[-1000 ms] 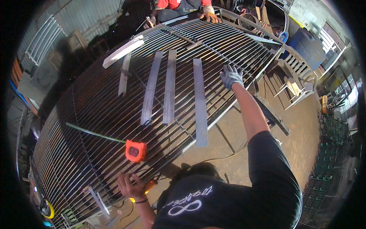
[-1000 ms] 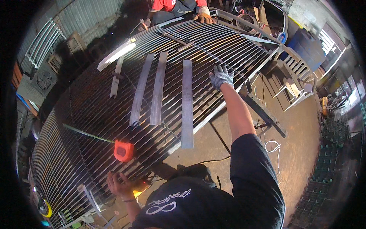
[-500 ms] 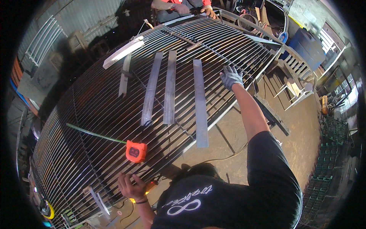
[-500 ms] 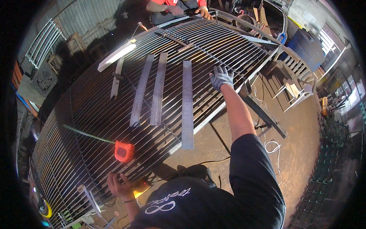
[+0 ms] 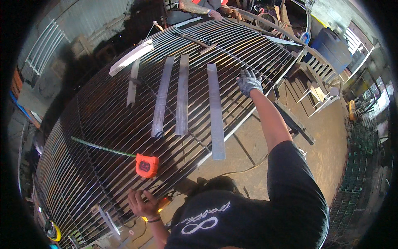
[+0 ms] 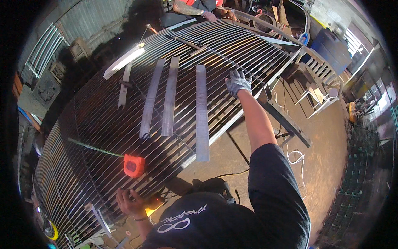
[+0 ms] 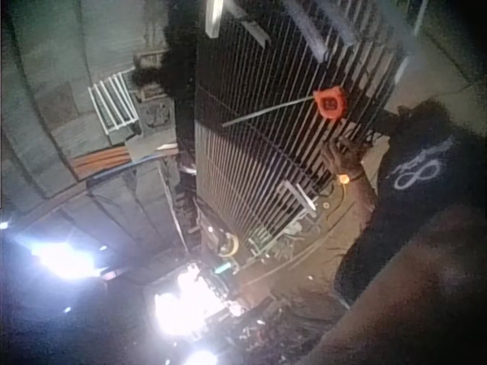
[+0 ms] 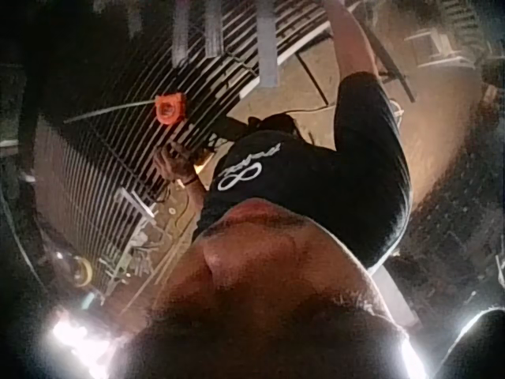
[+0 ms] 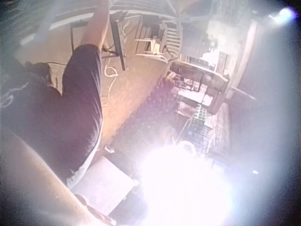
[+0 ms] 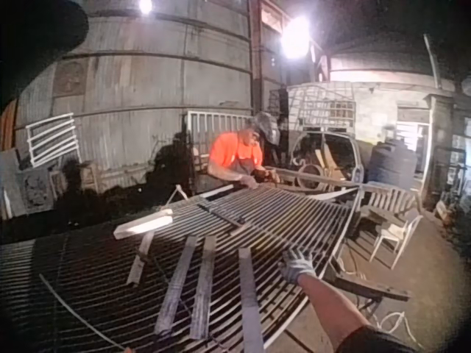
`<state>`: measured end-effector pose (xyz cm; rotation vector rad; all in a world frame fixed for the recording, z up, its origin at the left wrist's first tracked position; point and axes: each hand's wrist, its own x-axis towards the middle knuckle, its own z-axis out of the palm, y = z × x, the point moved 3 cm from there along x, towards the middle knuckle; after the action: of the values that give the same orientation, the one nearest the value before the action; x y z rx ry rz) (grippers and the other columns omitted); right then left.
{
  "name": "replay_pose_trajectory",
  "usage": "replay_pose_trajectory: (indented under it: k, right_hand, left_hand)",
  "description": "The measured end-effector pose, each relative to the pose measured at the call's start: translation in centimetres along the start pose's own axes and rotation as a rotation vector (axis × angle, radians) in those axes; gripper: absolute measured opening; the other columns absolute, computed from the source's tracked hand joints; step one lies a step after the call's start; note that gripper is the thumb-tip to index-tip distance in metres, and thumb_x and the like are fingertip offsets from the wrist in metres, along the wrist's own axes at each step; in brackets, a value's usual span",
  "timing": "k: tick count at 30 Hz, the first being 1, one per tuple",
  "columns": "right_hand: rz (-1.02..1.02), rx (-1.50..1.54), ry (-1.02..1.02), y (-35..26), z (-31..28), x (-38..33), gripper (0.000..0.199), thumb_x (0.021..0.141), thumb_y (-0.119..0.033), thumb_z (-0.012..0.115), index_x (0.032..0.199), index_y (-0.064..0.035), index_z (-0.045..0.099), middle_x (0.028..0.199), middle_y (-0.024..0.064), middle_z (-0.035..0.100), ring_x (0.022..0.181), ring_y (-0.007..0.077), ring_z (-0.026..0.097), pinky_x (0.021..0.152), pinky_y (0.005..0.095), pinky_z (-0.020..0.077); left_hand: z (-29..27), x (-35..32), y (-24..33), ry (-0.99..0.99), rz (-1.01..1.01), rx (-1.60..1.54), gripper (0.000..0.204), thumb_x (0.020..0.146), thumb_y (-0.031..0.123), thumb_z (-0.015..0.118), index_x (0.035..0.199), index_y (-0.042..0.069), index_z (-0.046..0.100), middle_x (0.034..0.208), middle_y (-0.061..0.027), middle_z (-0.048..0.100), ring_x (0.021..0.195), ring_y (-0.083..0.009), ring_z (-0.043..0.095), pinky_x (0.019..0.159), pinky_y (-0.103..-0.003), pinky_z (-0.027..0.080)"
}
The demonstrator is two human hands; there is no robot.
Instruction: The person measures and positions metal bars on a metal grate, then uses an angle grinder to cut the bars, producing sparks. The person places the cut pieces back onto the grate.
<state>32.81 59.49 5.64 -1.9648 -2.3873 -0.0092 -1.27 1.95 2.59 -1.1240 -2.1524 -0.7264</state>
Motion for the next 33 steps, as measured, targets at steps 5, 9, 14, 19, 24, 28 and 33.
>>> replay_pose_trajectory:
  k: [5, 9, 14, 19, 24, 28, 33]
  right_hand:
    - [0.002, -0.017, -0.01, -0.03, 0.03, 0.08, 0.069, 0.109, -0.055, 0.032, 0.167, -0.0167, 0.031, 0.175, 0.0065, 0.025, 0.163, 0.0294, 0.016, 0.129, 0.0646, 0.0082]
    - [0.004, -0.004, -0.02, -0.19, -0.08, 0.02, 0.069, 0.109, -0.055, 0.032, 0.167, -0.0171, 0.03, 0.175, 0.0062, 0.025, 0.163, 0.0296, 0.016, 0.129, 0.0641, 0.0084]
    - [0.006, -0.022, -0.016, 0.05, 0.09, 0.21, 0.069, 0.109, -0.054, 0.032, 0.167, -0.0172, 0.03, 0.175, 0.0061, 0.026, 0.163, 0.03, 0.016, 0.129, 0.064, 0.0076]
    - [0.0, -0.006, -0.005, -0.12, -0.05, 0.01, 0.068, 0.109, -0.054, 0.032, 0.167, -0.017, 0.031, 0.175, 0.0053, 0.026, 0.163, 0.0302, 0.017, 0.129, 0.0643, 0.0073]
    - [0.003, -0.004, -0.004, 0.02, 0.22, 0.18, 0.069, 0.109, -0.054, 0.033, 0.167, -0.0169, 0.031, 0.175, 0.0046, 0.026, 0.163, 0.0299, 0.017, 0.129, 0.0648, 0.0074]
    - [0.007, 0.006, -0.015, -0.06, 0.02, 0.08, 0.069, 0.109, -0.055, 0.032, 0.167, -0.0171, 0.031, 0.175, 0.0046, 0.025, 0.163, 0.0292, 0.017, 0.129, 0.0647, 0.0069]
    - [0.009, 0.012, -0.026, -0.06, 0.0, 0.09, 0.069, 0.109, -0.055, 0.032, 0.167, -0.0176, 0.03, 0.175, 0.0048, 0.025, 0.163, 0.029, 0.015, 0.129, 0.0643, 0.0049]
  left_hand:
    - [-0.09, -0.25, -0.21, -0.049, -0.039, -0.016, 0.017, 0.092, 0.02, 0.066, 0.092, 0.003, 0.067, 0.112, -0.0213, 0.069, 0.109, -0.0433, 0.067, 0.092, -0.053, 0.053]
    - [-0.13, -0.2, -0.17, -0.059, -0.031, -0.031, 0.017, 0.093, 0.019, 0.067, 0.093, 0.002, 0.067, 0.111, -0.0211, 0.069, 0.112, -0.0435, 0.066, 0.093, -0.053, 0.052]
    - [0.0, -0.22, -0.15, -0.049, -0.035, -0.048, 0.015, 0.093, 0.018, 0.067, 0.092, 0.003, 0.067, 0.108, -0.0198, 0.069, 0.111, -0.043, 0.066, 0.093, -0.053, 0.052]
    - [-0.06, -0.25, -0.32, -0.055, -0.027, -0.041, 0.017, 0.094, 0.019, 0.066, 0.092, 0.003, 0.067, 0.11, -0.02, 0.069, 0.11, -0.0428, 0.067, 0.092, -0.053, 0.053]
    - [-0.05, -0.27, -0.24, -0.042, -0.018, -0.038, 0.019, 0.094, 0.021, 0.066, 0.093, 0.002, 0.068, 0.112, -0.0207, 0.07, 0.11, -0.0433, 0.067, 0.092, -0.053, 0.053]
    - [-0.08, -0.23, -0.23, -0.032, -0.013, -0.036, 0.02, 0.094, 0.021, 0.066, 0.093, 0.002, 0.068, 0.111, -0.0212, 0.07, 0.109, -0.0434, 0.067, 0.091, -0.053, 0.054]
    - [-0.03, -0.25, -0.26, -0.029, -0.022, -0.032, 0.02, 0.094, 0.022, 0.066, 0.093, 0.002, 0.068, 0.111, -0.0208, 0.07, 0.109, -0.043, 0.067, 0.092, -0.052, 0.054]
